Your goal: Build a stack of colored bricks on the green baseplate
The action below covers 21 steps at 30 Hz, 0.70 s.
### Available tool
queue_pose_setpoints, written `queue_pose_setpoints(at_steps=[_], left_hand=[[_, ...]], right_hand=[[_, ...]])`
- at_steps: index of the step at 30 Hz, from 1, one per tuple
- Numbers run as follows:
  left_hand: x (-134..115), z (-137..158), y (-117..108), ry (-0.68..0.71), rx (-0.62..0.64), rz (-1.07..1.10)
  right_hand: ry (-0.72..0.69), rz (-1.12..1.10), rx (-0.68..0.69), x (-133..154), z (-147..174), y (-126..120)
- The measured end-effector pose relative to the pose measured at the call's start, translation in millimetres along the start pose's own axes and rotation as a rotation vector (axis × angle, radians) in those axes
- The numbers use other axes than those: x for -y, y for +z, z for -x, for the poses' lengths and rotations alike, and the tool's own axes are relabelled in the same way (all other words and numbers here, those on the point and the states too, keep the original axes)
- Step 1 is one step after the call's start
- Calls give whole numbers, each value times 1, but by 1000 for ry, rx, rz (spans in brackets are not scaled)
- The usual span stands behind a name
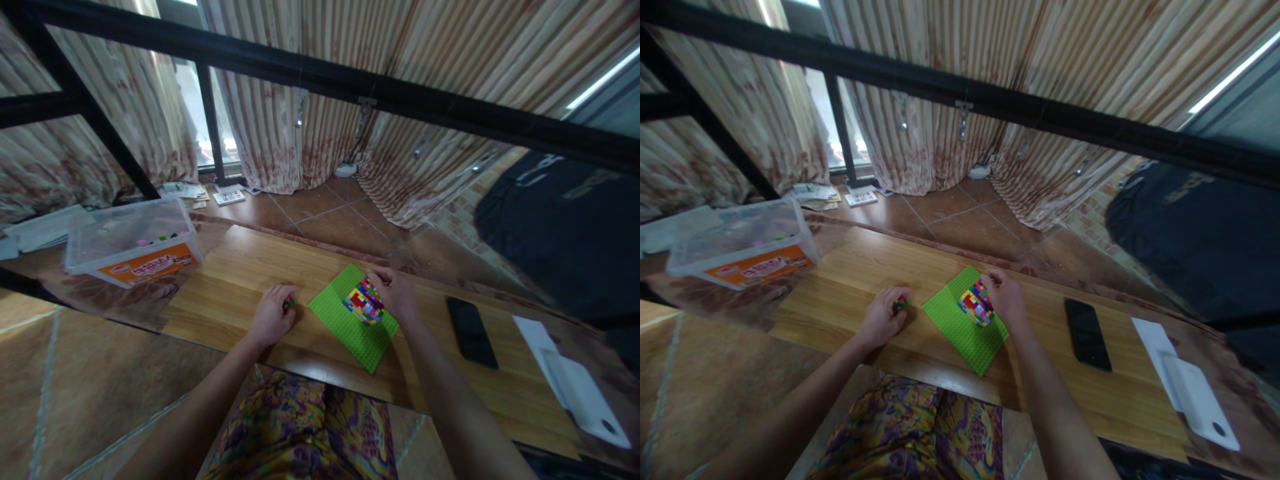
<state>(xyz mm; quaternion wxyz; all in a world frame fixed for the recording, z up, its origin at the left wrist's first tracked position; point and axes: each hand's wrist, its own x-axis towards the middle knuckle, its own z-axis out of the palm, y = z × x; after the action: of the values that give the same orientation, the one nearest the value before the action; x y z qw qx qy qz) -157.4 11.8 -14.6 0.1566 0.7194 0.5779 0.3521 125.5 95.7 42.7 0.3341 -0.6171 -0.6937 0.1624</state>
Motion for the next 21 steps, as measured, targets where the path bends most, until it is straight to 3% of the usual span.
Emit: queue_pose_setpoints(at_steps=[6,21], left_hand=[[1,0,0,-7,7,-9],[0,0,0,1,5,-6]], right_hand=[[-48,131,17,4,-1,9],[-61,39,59,-1,-7,4]])
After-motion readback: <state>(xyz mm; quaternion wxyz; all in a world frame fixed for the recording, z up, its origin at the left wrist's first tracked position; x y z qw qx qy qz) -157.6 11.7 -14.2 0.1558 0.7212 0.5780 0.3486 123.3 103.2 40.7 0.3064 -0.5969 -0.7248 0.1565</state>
